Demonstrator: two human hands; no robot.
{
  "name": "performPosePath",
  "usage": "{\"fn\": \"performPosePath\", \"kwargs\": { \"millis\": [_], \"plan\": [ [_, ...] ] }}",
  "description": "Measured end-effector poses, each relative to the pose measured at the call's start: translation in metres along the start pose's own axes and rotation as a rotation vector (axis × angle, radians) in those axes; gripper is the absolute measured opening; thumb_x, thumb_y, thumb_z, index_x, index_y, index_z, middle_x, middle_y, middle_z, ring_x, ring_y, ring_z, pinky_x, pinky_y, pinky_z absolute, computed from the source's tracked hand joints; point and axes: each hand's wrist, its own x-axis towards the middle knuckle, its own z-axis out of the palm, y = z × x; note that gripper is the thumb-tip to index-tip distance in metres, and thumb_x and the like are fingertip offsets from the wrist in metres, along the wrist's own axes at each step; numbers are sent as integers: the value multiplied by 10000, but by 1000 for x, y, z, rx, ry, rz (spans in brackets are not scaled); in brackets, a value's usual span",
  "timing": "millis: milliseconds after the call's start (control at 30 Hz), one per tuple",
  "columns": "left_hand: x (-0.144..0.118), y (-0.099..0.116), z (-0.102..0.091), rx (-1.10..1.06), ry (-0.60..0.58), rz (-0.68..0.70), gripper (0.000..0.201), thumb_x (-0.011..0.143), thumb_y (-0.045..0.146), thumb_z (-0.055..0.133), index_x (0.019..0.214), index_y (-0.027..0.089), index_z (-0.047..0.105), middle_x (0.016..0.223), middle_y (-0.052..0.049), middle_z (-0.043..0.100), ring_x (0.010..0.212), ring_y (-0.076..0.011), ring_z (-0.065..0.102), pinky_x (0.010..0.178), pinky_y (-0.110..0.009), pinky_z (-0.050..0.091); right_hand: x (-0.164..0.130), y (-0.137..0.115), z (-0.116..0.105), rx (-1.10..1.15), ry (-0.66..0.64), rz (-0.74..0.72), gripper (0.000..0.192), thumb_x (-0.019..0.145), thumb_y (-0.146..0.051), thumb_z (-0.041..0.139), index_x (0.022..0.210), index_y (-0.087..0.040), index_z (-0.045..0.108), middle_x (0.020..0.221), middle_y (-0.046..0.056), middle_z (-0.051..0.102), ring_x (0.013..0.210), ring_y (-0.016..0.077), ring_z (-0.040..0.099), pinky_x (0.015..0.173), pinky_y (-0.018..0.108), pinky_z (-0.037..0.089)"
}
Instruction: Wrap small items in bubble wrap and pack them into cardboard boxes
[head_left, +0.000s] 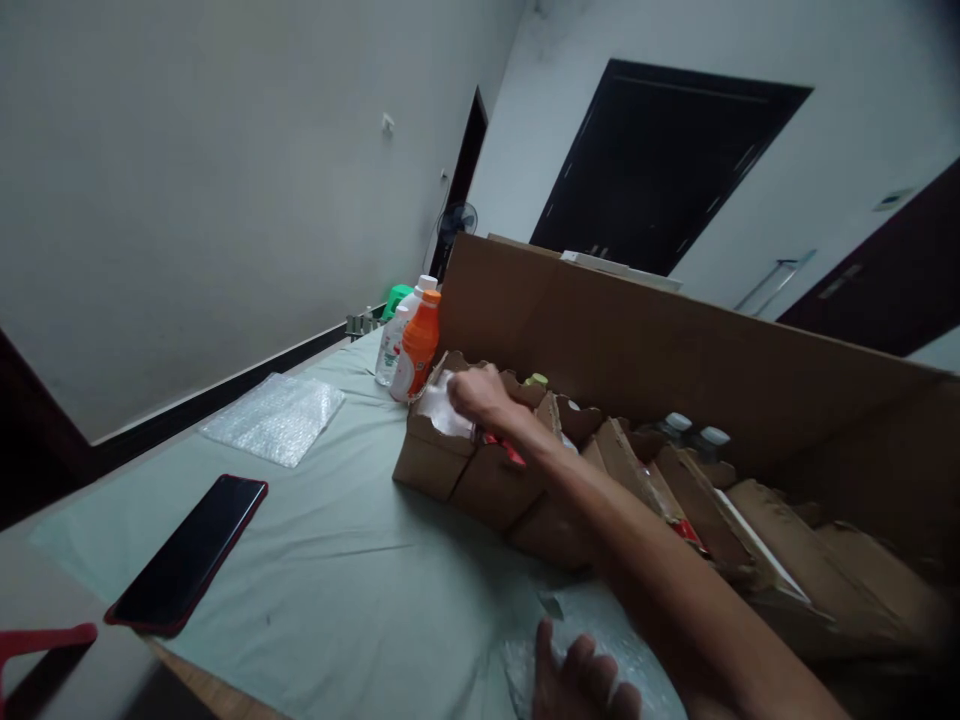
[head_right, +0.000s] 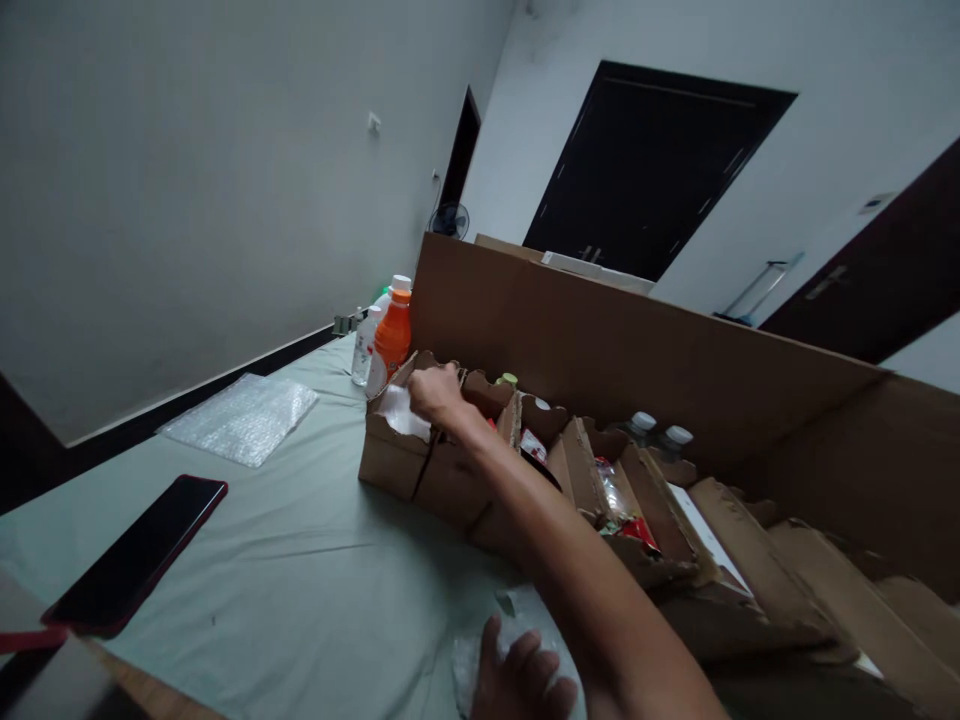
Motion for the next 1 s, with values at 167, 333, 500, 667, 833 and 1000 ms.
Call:
{"fn": "performPosePath", "kwargs": {
  "millis": [167,333,500,667,833,1000],
  "plan": [
    [6,-6,-43,-185,-253,-13,379,881,471,576,1160,222,641,1180,-90,695,1194,-318,574,1134,-647,328,-109,56,-38,151,334,240,298,964,-226,436,1061,-174,714,995,64,741,907,178,666,803,300,459],
    [16,-10,-67,-246,-348,-66,360,924,384,558,1231,205,616,1301,-118,642,1283,-312,534,1163,-665,256,-270,87,-21,324,822,363,184,906,-367,600,907,-227,718,906,35,740,844,201,670,795,335,481],
    [26,-7,-86,-177,-469,-80,415,892,401,617,1256,203,622,1478,-181,498,1424,-355,398,1165,-680,213,-396,95,50,288,753,463,209,917,-397,584,905,-227,703,893,57,754,856,231,692,814,381,504],
    [30,-17,-110,-54,-644,-131,840,710,550,786,1438,252,494,1663,-199,169,1521,-452,146,1148,-733,136,-453,92,131,555,465,503,202,841,-346,589,903,-220,734,1058,96,760,985,249,706,873,408,543],
    [23,-30,-125,7,-868,-139,1155,582,507,859,1560,245,305,1661,-232,152,1491,-499,205,1126,-694,241,-435,61,180,1006,264,366,150,728,-272,581,740,-203,714,1121,108,734,1042,270,689,902,398,540],
    [16,-27,-108,24,-718,-206,927,694,288,743,1532,235,349,1583,-201,362,1402,-414,407,1112,-589,338,-404,25,204,1127,341,428,142,720,-271,547,730,-192,664,830,70,733,816,245,697,778,362,558]
  ]
}}
